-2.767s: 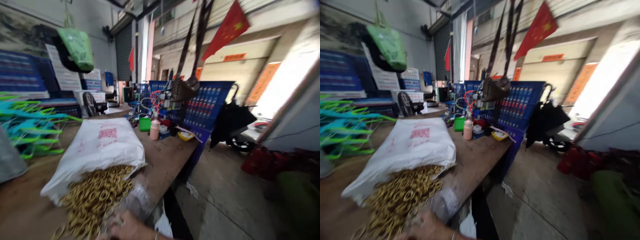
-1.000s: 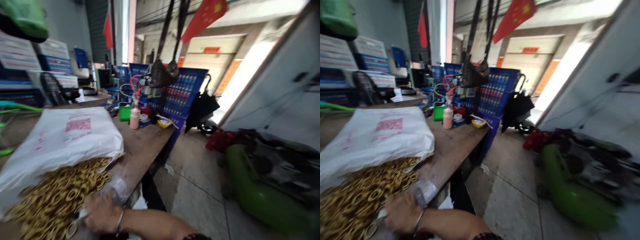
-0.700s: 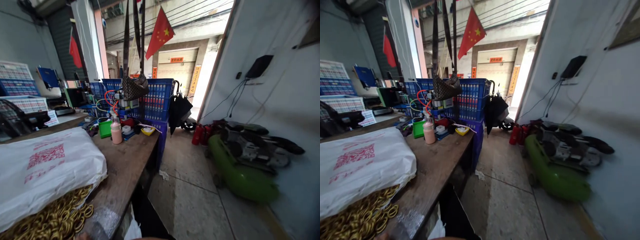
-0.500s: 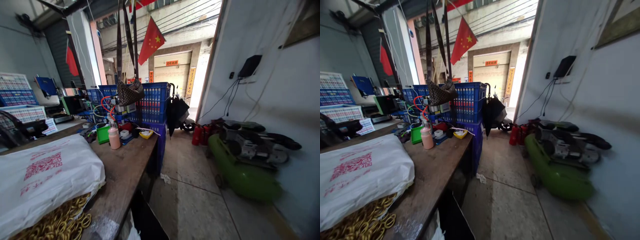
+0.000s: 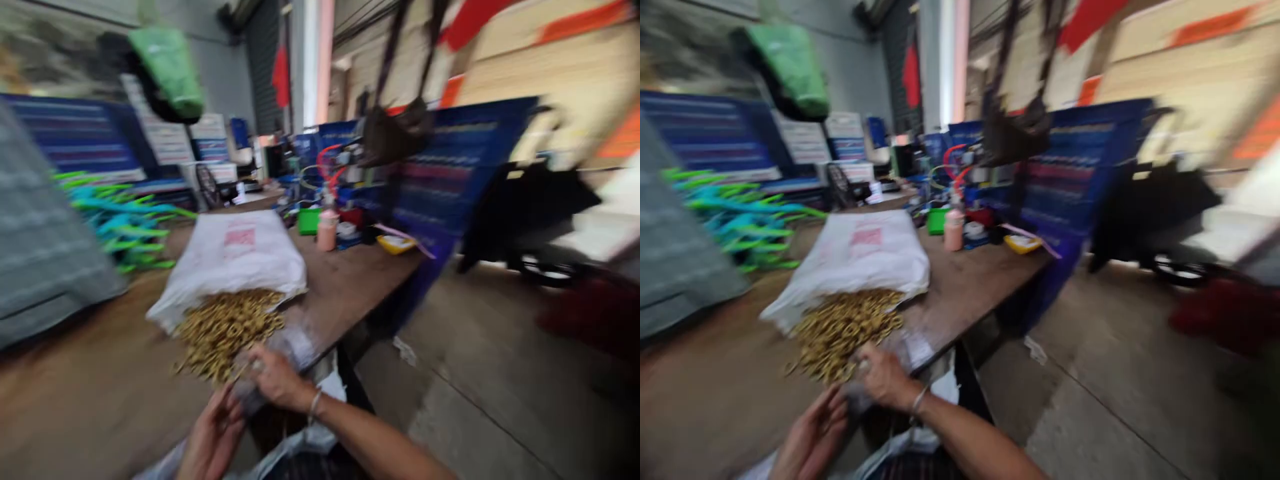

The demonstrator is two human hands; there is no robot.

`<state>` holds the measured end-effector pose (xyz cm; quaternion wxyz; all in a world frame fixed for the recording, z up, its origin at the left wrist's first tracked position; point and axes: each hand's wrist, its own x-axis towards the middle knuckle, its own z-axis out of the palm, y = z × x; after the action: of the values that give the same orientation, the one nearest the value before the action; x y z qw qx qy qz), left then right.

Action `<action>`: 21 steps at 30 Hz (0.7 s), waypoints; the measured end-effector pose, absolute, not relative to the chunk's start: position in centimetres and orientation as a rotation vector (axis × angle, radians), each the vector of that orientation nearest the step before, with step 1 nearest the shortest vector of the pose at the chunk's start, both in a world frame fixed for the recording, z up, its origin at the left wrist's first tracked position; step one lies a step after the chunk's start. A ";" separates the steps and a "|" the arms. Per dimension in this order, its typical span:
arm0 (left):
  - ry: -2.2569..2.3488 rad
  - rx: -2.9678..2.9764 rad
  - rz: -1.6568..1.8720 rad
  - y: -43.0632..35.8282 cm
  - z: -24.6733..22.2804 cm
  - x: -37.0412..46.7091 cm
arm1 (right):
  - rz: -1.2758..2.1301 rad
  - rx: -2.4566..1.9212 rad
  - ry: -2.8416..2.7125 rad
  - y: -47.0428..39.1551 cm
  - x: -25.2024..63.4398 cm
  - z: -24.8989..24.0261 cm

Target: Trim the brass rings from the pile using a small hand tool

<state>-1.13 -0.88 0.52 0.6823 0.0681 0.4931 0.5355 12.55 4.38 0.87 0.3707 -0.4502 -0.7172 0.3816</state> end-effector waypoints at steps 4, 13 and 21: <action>1.104 0.161 1.265 -1.5 1.5 -0.8 | 1.063 -1.069 -1.852 4.3 12.6 0.9; 1.093 0.459 1.259 -1.6 0.8 -0.1 | 1.160 -1.048 -1.909 3.8 12.4 1.4; 1.169 0.585 1.244 -1.5 0.1 -0.6 | 1.338 -1.152 -1.812 4.6 11.8 0.6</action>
<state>-0.60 -1.51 0.07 0.6197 0.2545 0.5085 0.5409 11.79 4.56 0.61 0.3012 -0.4343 -0.6830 0.5042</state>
